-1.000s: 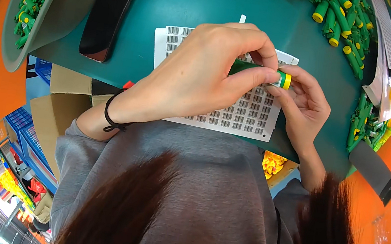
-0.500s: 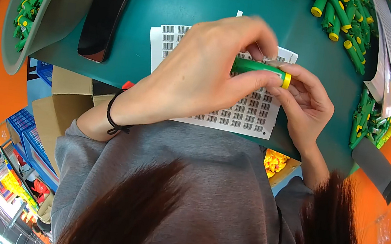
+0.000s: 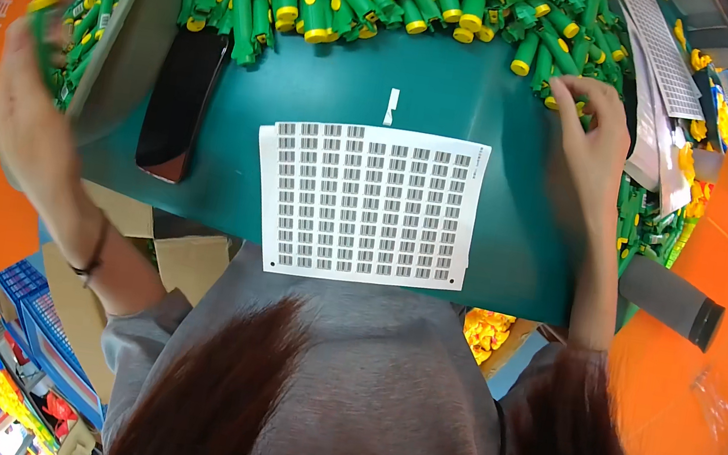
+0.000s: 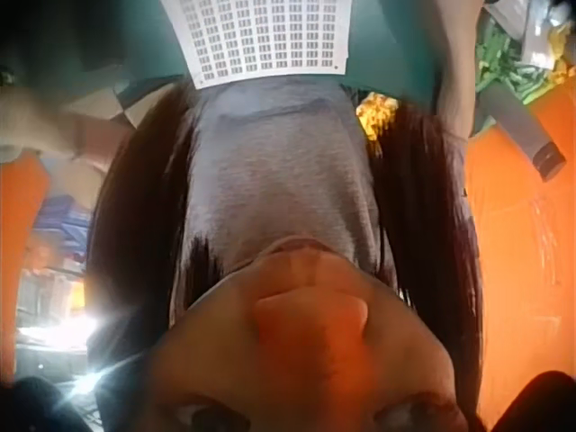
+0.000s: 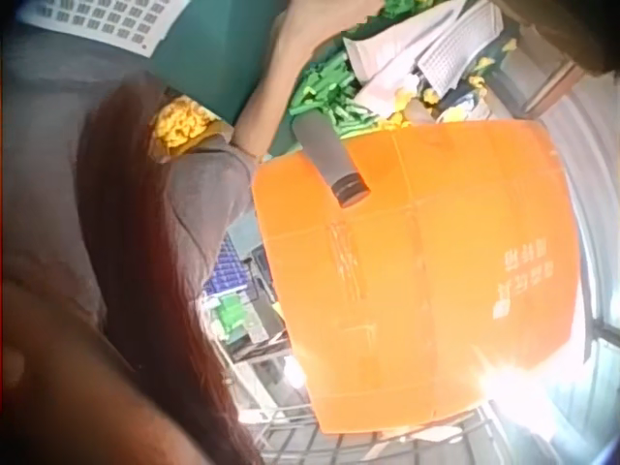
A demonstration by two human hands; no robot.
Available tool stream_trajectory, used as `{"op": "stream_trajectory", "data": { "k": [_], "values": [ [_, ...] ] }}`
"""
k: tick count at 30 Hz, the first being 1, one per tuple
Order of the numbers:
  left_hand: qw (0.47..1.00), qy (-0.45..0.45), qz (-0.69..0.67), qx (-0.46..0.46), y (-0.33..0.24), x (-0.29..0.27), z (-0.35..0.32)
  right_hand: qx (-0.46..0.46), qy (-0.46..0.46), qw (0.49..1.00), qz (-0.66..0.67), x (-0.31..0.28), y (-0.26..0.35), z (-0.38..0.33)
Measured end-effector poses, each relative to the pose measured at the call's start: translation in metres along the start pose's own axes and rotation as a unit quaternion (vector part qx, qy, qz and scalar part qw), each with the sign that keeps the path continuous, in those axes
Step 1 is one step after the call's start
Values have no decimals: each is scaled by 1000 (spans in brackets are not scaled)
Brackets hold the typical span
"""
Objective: The person is manually applying small white rectangular labels from a sheet onto green and yellow cylindrical toy parts at a factory workbench.
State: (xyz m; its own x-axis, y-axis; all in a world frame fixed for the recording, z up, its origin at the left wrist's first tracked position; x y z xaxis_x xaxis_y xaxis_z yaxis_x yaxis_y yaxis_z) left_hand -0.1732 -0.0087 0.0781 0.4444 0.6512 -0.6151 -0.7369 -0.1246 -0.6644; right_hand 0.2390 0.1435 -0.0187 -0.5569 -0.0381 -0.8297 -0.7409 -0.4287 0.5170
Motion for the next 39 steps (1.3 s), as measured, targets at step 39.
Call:
{"op": "stream_trajectory", "data": {
  "k": [39],
  "values": [
    [836,435,-285,176,-71,137,-99,3,138,780,610,57,69,-84]
  ]
}}
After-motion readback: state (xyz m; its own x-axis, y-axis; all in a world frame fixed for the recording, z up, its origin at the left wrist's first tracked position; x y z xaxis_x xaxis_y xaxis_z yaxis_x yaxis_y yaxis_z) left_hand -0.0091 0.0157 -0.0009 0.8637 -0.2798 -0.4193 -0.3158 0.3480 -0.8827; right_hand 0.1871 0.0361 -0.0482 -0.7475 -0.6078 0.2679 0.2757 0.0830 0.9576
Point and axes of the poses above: each hand's wrist, its own z-axis towards the middle knuckle, its own x-axis out of the palm, y = z × x, the point moved 3 cm from there along z, towards the middle knuckle, and after that the axes turned 11 degrees about y, right-handed, at the moved point
